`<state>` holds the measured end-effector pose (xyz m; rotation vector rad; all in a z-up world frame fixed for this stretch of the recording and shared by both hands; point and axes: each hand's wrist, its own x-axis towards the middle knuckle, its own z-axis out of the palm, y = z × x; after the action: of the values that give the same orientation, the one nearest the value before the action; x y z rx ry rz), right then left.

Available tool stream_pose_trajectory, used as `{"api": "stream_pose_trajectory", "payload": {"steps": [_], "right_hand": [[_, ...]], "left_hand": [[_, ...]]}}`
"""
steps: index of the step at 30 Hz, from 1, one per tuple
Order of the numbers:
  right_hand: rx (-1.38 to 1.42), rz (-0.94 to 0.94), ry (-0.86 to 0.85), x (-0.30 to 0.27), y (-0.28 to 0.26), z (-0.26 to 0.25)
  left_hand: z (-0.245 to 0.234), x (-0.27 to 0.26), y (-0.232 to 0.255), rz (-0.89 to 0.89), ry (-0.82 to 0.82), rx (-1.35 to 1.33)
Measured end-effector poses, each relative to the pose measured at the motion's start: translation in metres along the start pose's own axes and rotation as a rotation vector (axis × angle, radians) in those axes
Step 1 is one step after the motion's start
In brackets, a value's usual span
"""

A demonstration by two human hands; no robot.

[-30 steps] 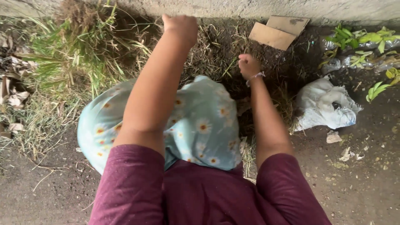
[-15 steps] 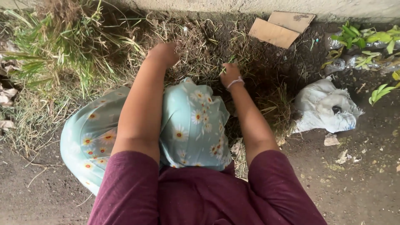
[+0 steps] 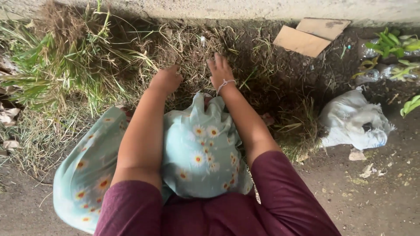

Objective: Pulling out grass and weeds from the ground by hand and collecting them into a pile.

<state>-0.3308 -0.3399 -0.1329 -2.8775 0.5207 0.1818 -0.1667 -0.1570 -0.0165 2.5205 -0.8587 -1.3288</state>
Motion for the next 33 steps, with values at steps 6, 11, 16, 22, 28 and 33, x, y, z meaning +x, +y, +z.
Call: {"api": "stream_pose_trajectory", "payload": {"steps": [6,11,16,22,28,33], "right_hand": [[-0.036,-0.107,-0.225,0.024,-0.017,0.014],[-0.053,-0.038,-0.199,0.026,-0.007,0.023],[-0.067,-0.021,0.027,0.022,0.033,0.049],[-0.156,0.127,0.141,0.006,0.118,0.086],[0.223,0.525,0.095,-0.006,0.132,0.03],[0.827,0.656,0.278,-0.003,0.125,-0.015]], "left_hand": [[-0.006,-0.021,0.014,0.02,-0.052,0.004],[0.024,0.034,-0.017,0.099,-0.061,-0.038],[0.025,0.033,-0.018,0.102,-0.077,-0.048],[0.023,0.025,-0.015,0.146,-0.076,-0.044],[0.03,0.038,-0.018,0.102,-0.06,-0.1],[0.027,0.032,-0.006,0.09,-0.07,-0.104]]}}
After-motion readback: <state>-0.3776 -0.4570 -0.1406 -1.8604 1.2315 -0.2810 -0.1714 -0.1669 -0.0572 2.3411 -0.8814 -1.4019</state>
